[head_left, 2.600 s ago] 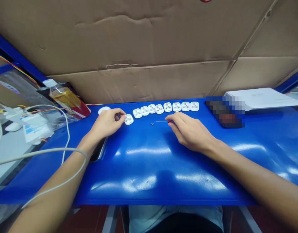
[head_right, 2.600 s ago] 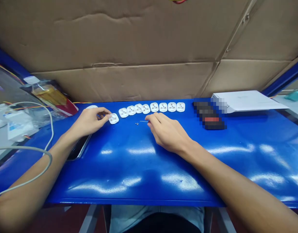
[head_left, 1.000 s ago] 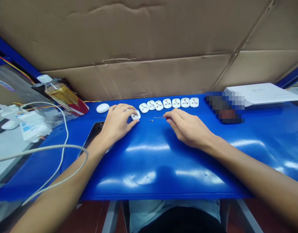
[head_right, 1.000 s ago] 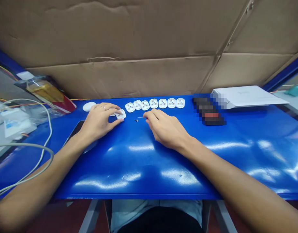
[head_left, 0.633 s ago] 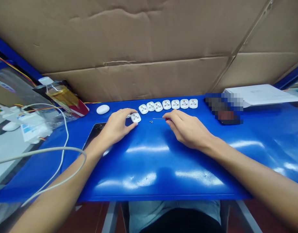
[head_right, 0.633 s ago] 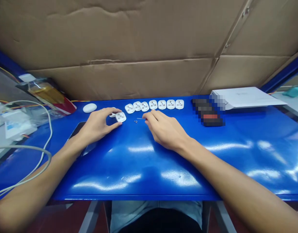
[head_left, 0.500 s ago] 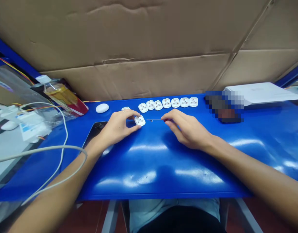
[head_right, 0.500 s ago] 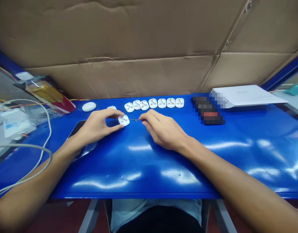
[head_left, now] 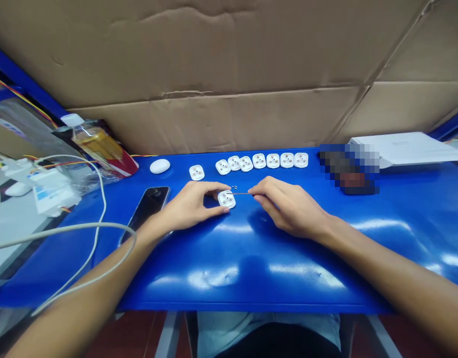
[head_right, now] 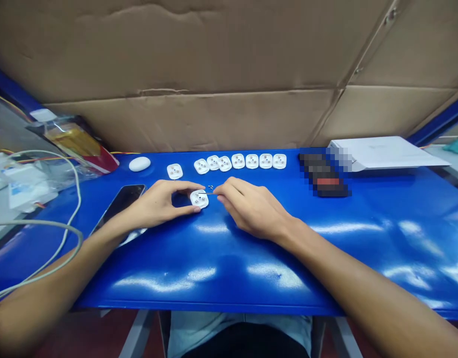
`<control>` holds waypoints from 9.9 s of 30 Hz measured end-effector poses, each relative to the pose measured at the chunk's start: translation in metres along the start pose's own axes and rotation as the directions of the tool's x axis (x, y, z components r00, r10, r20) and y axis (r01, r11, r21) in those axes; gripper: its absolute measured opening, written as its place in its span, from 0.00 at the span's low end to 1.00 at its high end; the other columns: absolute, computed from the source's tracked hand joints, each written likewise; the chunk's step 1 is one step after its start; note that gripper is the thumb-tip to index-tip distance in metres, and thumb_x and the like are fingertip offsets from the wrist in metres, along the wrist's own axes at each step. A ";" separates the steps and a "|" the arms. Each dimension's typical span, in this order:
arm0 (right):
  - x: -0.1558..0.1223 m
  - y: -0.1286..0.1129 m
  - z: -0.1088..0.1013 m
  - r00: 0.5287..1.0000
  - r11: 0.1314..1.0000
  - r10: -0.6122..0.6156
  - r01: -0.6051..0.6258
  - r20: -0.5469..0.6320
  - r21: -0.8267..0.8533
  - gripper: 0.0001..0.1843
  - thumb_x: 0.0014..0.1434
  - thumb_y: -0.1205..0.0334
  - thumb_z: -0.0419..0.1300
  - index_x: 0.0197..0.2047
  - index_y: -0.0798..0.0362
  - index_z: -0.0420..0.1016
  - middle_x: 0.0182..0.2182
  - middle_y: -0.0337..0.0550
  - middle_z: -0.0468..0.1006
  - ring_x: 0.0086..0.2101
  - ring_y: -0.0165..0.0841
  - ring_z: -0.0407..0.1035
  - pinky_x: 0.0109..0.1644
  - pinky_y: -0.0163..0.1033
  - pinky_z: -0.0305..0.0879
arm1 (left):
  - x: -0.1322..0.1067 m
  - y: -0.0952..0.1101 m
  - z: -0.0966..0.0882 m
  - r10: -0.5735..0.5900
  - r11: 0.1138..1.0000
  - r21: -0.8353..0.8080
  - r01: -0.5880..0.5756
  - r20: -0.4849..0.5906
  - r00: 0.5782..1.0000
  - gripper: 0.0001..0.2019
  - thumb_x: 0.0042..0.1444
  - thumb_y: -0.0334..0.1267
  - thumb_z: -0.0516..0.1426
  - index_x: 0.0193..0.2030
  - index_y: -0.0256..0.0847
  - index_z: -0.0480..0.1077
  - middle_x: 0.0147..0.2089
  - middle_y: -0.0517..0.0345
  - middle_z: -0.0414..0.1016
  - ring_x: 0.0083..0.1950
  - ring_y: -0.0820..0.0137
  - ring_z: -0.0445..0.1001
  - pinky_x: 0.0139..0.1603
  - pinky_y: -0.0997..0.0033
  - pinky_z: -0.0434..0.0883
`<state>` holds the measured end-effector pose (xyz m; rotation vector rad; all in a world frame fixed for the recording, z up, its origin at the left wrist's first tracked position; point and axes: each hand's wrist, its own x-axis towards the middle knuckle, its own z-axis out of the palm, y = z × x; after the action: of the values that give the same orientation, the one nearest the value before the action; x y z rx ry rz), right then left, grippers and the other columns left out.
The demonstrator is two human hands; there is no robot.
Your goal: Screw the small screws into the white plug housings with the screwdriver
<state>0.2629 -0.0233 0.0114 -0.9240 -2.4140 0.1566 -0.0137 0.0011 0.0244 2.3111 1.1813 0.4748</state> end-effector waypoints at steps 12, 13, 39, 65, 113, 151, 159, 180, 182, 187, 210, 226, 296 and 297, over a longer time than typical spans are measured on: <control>0.000 0.002 0.002 1.000 1.000 -0.001 0.001 0.026 -0.003 0.14 0.76 0.59 0.49 0.55 0.52 0.72 0.46 0.49 0.83 0.43 0.40 0.79 0.45 0.43 0.73 | 0.001 -0.005 0.009 0.034 0.998 0.051 -0.030 -0.099 0.994 0.26 0.57 0.54 0.69 0.58 0.45 0.80 0.47 0.54 0.85 0.42 0.62 0.80 0.45 0.64 0.74; -0.001 0.001 0.001 1.000 1.000 0.003 -0.003 0.016 -0.014 0.14 0.76 0.58 0.49 0.54 0.52 0.73 0.45 0.48 0.84 0.42 0.40 0.80 0.42 0.42 0.73 | 0.001 -0.005 0.009 0.044 0.998 0.054 -0.038 -0.113 0.993 0.26 0.56 0.55 0.69 0.58 0.45 0.81 0.45 0.54 0.85 0.40 0.63 0.79 0.43 0.65 0.74; -0.001 0.000 0.001 0.991 0.999 -0.031 0.028 -0.130 -0.025 0.11 0.74 0.59 0.53 0.53 0.53 0.73 0.42 0.48 0.85 0.39 0.39 0.81 0.41 0.42 0.76 | 0.000 0.002 0.018 0.024 0.995 -0.097 -0.036 -0.121 0.992 0.21 0.51 0.49 0.73 0.48 0.41 0.80 0.34 0.63 0.76 0.34 0.72 0.70 0.36 0.72 0.66; 0.002 -0.004 -0.006 0.991 0.995 -0.076 0.068 -0.107 -0.070 0.13 0.73 0.56 0.56 0.53 0.56 0.73 0.38 0.49 0.83 0.36 0.40 0.78 0.39 0.44 0.72 | 0.002 0.004 0.024 -0.009 0.992 -0.123 -0.003 -0.101 0.995 0.23 0.53 0.54 0.71 0.48 0.40 0.79 0.35 0.61 0.77 0.33 0.72 0.66 0.35 0.72 0.63; 0.003 -0.013 -0.005 0.978 0.986 -0.143 0.128 -0.154 -0.103 0.10 0.68 0.68 0.54 0.50 0.53 0.72 0.38 0.48 0.82 0.37 0.39 0.76 0.39 0.43 0.71 | 0.002 0.004 0.023 0.058 0.997 -0.039 -0.062 -0.084 0.995 0.21 0.58 0.54 0.68 0.51 0.42 0.78 0.33 0.62 0.74 0.32 0.71 0.68 0.34 0.72 0.63; 0.003 -0.013 -0.005 0.965 0.966 -0.192 0.154 -0.180 -0.206 0.11 0.72 0.60 0.57 0.52 0.57 0.73 0.34 0.46 0.81 0.31 0.38 0.72 0.36 0.43 0.68 | 0.002 0.002 0.024 0.081 0.997 -0.005 -0.082 -0.101 0.992 0.21 0.60 0.54 0.66 0.51 0.41 0.77 0.32 0.62 0.73 0.31 0.72 0.68 0.34 0.72 0.63; 0.005 -0.016 -0.005 0.956 0.964 -0.237 0.209 -0.174 -0.163 0.13 0.68 0.69 0.54 0.53 0.59 0.72 0.37 0.50 0.81 0.36 0.40 0.74 0.40 0.44 0.71 | 0.002 0.000 0.025 0.089 0.996 -0.003 -0.089 -0.097 0.991 0.21 0.59 0.53 0.67 0.52 0.41 0.77 0.33 0.63 0.73 0.32 0.72 0.67 0.34 0.72 0.63; 0.004 -0.017 -0.006 0.968 0.958 -0.216 0.184 -0.131 -0.222 0.11 0.71 0.67 0.52 0.47 0.57 0.76 0.30 0.45 0.79 0.30 0.38 0.73 0.33 0.42 0.65 | 0.002 0.003 0.024 0.086 0.996 0.025 -0.084 -0.094 0.992 0.20 0.60 0.53 0.66 0.52 0.42 0.76 0.35 0.61 0.75 0.34 0.70 0.71 0.36 0.71 0.65; 0.005 -0.018 -0.007 0.959 0.956 -0.246 0.217 -0.137 -0.197 0.12 0.68 0.70 0.53 0.51 0.59 0.74 0.33 0.48 0.79 0.33 0.40 0.72 0.35 0.44 0.68 | 0.002 0.002 0.024 0.085 0.996 0.023 -0.084 -0.090 0.992 0.21 0.60 0.54 0.66 0.52 0.42 0.76 0.36 0.60 0.76 0.34 0.70 0.70 0.35 0.71 0.65; 0.004 -0.016 -0.005 0.971 0.968 -0.167 0.130 -0.170 -0.213 0.12 0.73 0.58 0.56 0.52 0.57 0.74 0.35 0.48 0.83 0.32 0.39 0.77 0.35 0.43 0.70 | 0.002 0.000 0.025 0.103 0.994 0.041 -0.099 -0.107 0.989 0.21 0.60 0.54 0.66 0.53 0.41 0.76 0.37 0.59 0.77 0.35 0.69 0.71 0.38 0.70 0.68; 0.007 -0.020 0.005 0.972 0.989 -0.063 0.030 -0.226 -0.145 0.11 0.70 0.65 0.54 0.53 0.56 0.72 0.41 0.51 0.83 0.36 0.40 0.77 0.41 0.46 0.71 | 0.006 -0.003 0.029 0.084 0.996 0.051 -0.078 -0.144 0.986 0.21 0.61 0.52 0.65 0.54 0.42 0.75 0.43 0.53 0.80 0.43 0.62 0.76 0.43 0.64 0.71; 0.005 -0.006 0.008 0.968 0.993 0.099 -0.111 -0.232 -0.041 0.06 0.70 0.60 0.57 0.47 0.51 0.72 0.37 0.45 0.83 0.33 0.38 0.78 0.35 0.40 0.71 | 0.006 -0.007 0.028 0.123 0.988 0.107 -0.110 -0.120 0.985 0.23 0.63 0.55 0.64 0.57 0.42 0.75 0.47 0.52 0.80 0.47 0.59 0.76 0.47 0.62 0.72; 0.001 0.005 0.002 0.947 0.997 0.074 -0.082 -0.312 -0.011 0.14 0.62 0.68 0.58 0.52 0.49 0.69 0.35 0.40 0.79 0.32 0.34 0.76 0.38 0.37 0.73 | 0.005 -0.007 0.027 0.157 0.988 0.020 -0.156 -0.091 0.983 0.24 0.62 0.48 0.66 0.63 0.44 0.73 0.57 0.53 0.80 0.55 0.60 0.76 0.57 0.59 0.71; 0.001 0.005 0.003 0.950 0.997 0.074 -0.080 -0.302 -0.009 0.14 0.62 0.68 0.58 0.52 0.49 0.69 0.35 0.40 0.79 0.32 0.34 0.77 0.38 0.38 0.73 | 0.005 -0.007 0.027 0.157 0.988 0.022 -0.156 -0.091 0.983 0.24 0.62 0.48 0.66 0.63 0.44 0.73 0.58 0.53 0.80 0.55 0.59 0.76 0.58 0.59 0.71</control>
<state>0.2636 -0.0184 0.0083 -0.9757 -2.1028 0.0161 -0.0016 0.0016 -0.0014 2.4289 1.0517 0.6375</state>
